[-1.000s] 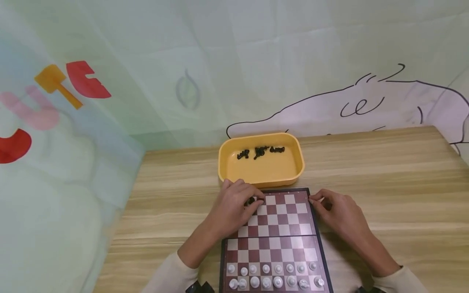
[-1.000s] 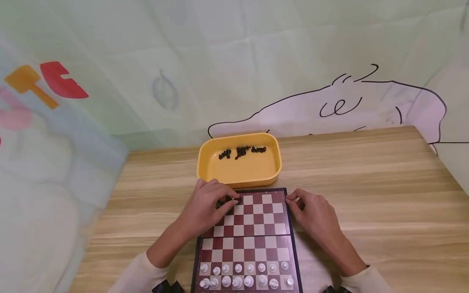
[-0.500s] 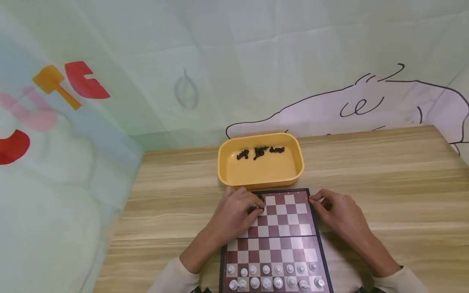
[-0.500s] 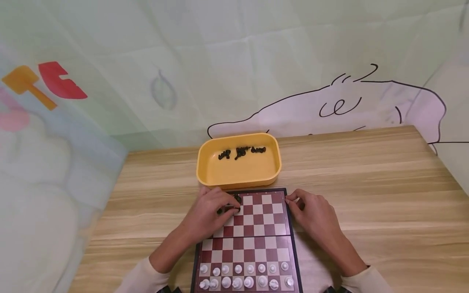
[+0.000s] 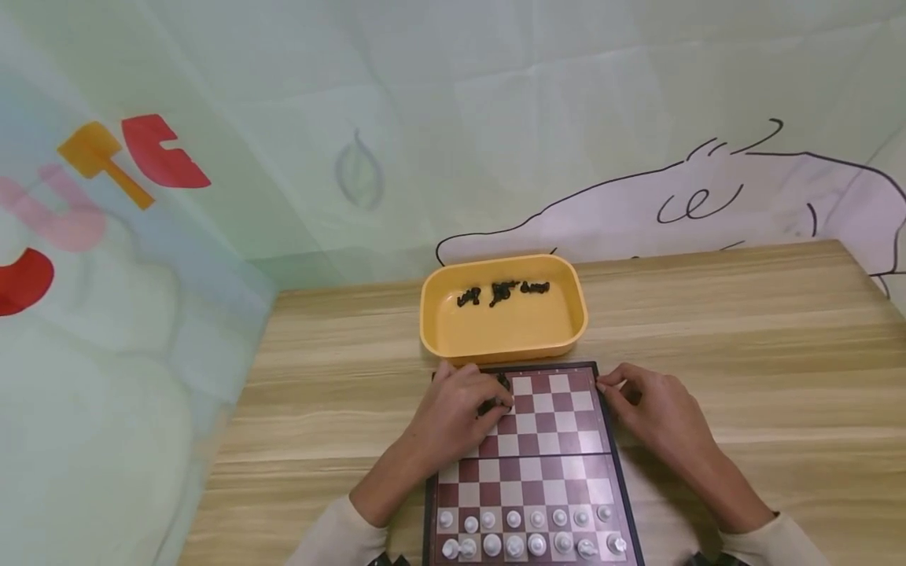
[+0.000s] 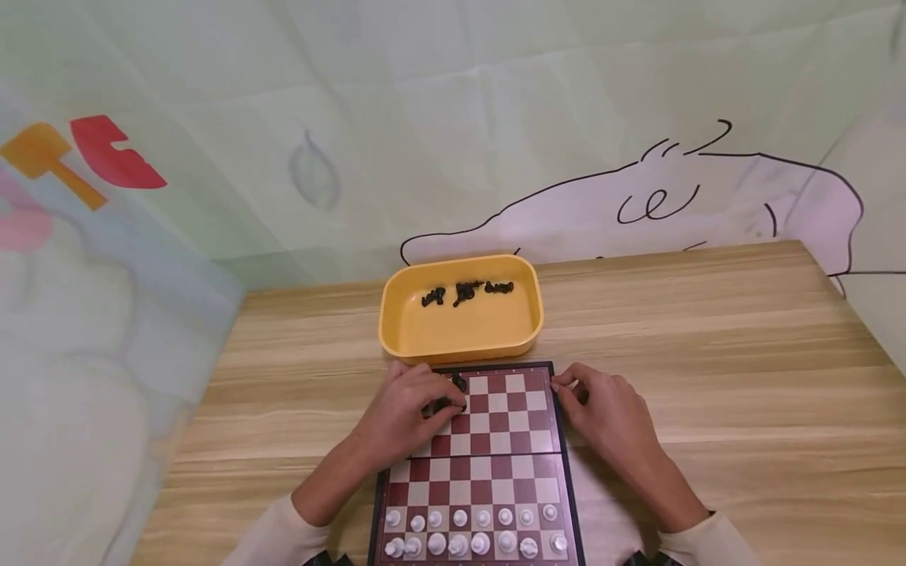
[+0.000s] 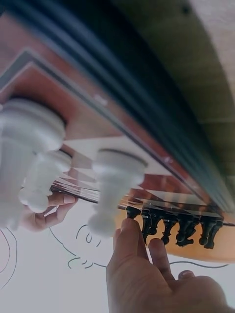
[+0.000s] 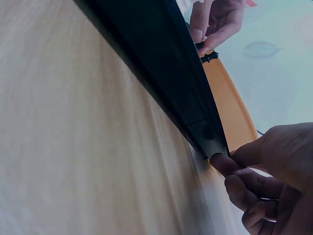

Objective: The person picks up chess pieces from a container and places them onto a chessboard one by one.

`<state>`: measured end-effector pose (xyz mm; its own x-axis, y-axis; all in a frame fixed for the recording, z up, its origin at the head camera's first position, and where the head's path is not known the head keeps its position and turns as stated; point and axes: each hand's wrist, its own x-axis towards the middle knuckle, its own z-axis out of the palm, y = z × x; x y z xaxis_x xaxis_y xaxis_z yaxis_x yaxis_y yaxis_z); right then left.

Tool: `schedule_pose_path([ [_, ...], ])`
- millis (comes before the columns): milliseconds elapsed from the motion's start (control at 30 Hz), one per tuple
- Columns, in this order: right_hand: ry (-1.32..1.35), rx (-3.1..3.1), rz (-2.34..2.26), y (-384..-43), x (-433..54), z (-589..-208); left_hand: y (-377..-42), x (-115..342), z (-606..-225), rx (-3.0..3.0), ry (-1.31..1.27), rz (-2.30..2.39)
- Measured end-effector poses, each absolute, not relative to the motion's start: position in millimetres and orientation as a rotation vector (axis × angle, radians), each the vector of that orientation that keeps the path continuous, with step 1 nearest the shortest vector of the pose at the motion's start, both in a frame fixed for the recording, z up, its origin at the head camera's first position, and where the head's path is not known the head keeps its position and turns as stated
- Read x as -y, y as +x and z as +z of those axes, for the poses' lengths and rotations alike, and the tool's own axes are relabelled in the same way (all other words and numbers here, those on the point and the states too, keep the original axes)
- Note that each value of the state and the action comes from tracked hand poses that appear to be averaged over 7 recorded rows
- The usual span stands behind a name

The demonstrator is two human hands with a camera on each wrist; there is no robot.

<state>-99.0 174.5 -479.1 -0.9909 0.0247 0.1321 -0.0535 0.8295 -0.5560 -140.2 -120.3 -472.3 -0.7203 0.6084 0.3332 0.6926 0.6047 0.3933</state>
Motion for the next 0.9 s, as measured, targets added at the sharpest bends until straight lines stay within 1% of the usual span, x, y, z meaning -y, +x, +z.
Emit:
schedule_pose_path([
  [667,0.021,2.881,0.882,-98.8,-174.4,-478.6,-141.3,120.7,-473.2,2.684,-1.076,-0.725],
  [900,0.035,2.870,0.887,-98.2,-175.1,-478.7,-142.6,124.6,-468.4,2.630,-1.085,-0.843],
])
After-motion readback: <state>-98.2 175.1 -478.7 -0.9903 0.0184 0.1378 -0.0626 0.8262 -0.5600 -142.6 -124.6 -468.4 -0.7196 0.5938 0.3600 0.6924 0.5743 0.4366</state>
